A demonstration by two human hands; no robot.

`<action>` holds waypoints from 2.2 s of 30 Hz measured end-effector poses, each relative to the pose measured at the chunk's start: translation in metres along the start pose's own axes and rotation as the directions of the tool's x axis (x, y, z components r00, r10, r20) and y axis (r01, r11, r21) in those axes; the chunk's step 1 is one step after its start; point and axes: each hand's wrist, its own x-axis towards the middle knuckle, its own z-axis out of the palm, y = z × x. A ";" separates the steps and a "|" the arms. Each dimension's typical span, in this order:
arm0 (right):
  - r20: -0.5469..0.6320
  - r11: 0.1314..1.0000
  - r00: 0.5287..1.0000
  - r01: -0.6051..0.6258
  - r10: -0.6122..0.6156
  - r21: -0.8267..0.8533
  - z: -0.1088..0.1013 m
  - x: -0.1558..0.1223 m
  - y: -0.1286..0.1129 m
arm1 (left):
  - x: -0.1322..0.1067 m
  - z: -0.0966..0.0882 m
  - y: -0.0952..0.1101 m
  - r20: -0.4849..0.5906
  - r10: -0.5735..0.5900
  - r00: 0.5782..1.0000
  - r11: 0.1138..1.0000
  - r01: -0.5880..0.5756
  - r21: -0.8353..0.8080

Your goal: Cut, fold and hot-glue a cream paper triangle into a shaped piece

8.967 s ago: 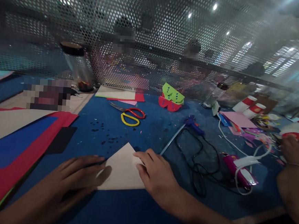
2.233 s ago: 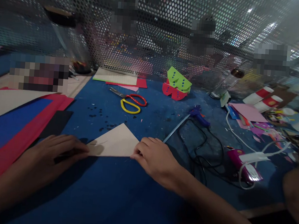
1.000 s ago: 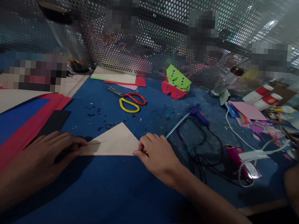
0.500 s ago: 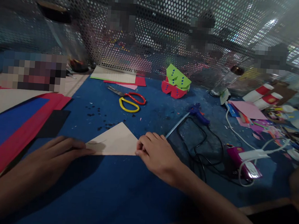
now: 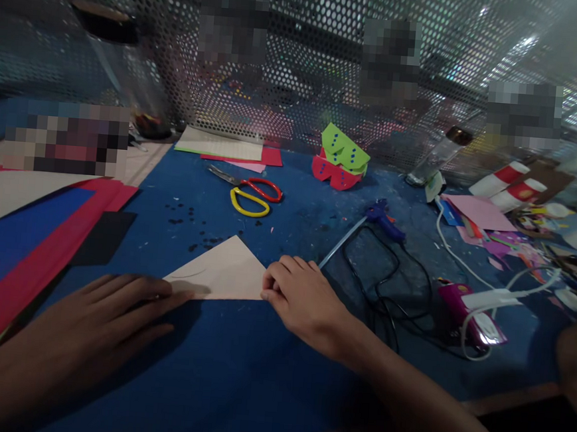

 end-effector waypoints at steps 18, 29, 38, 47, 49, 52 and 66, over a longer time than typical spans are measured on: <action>-0.013 1.000 1.000 0.006 -0.006 -0.002 0.000 -0.001 -0.001 | -0.003 0.001 0.007 0.064 -0.042 0.997 0.991 0.049 -0.125; -0.039 1.000 0.999 -0.005 0.004 -0.014 0.002 0.000 -0.004 | 0.001 -0.001 0.006 0.074 0.016 0.997 0.997 -0.010 -0.076; -0.139 0.926 0.919 0.351 -0.369 -0.138 0.016 -0.003 -0.011 | 0.004 0.002 0.007 0.062 0.045 0.997 0.997 -0.041 -0.072; -0.139 0.873 0.880 0.409 -0.454 -0.266 0.021 0.000 -0.010 | -0.004 0.007 0.006 0.032 0.054 0.998 0.998 -0.053 -0.034; -0.145 0.864 0.871 0.418 -0.469 -0.281 0.021 0.000 -0.011 | -0.003 0.008 0.006 0.032 0.051 0.998 0.998 -0.050 -0.024; -0.149 0.856 0.864 0.426 -0.480 -0.292 0.020 0.001 -0.011 | 0.000 0.008 0.006 0.041 0.051 0.998 0.998 -0.050 -0.022; -0.084 0.819 0.859 0.447 -0.506 -0.360 0.023 -0.003 -0.010 | 0.002 0.009 0.008 0.062 0.050 0.997 0.999 -0.050 -0.008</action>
